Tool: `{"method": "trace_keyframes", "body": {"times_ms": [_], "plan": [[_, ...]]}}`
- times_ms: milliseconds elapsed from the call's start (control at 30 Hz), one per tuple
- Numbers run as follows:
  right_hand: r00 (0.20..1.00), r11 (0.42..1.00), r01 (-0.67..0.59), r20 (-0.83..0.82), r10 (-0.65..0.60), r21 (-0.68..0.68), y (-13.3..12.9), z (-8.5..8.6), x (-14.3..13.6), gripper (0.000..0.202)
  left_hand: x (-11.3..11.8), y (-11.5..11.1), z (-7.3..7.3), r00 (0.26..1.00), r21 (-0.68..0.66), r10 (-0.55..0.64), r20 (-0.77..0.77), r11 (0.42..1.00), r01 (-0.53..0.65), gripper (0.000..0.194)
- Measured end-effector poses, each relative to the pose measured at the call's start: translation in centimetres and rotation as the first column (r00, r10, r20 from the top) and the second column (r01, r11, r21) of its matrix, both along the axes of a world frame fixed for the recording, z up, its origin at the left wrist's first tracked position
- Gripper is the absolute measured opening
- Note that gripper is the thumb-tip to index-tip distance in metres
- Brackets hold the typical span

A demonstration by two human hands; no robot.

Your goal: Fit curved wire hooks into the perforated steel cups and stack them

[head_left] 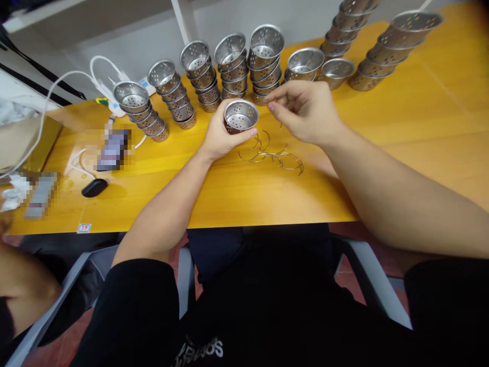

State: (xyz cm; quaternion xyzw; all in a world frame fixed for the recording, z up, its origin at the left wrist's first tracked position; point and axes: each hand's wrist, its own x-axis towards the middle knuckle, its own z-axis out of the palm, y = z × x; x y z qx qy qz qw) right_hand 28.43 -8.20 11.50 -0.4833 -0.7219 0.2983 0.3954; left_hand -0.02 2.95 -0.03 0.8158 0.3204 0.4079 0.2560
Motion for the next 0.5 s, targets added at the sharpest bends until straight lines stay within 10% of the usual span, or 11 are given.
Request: {"method": "trace_keyframes", "body": {"times_ms": [500], "plan": [[0.972,0.998,0.063,0.225,-0.062,0.006,-0.7,0.3,-1.2,0.067,2.1,-2.7,-0.7,0.995,0.004,-0.095,-0.022,0.995,0.095,0.094]]}}
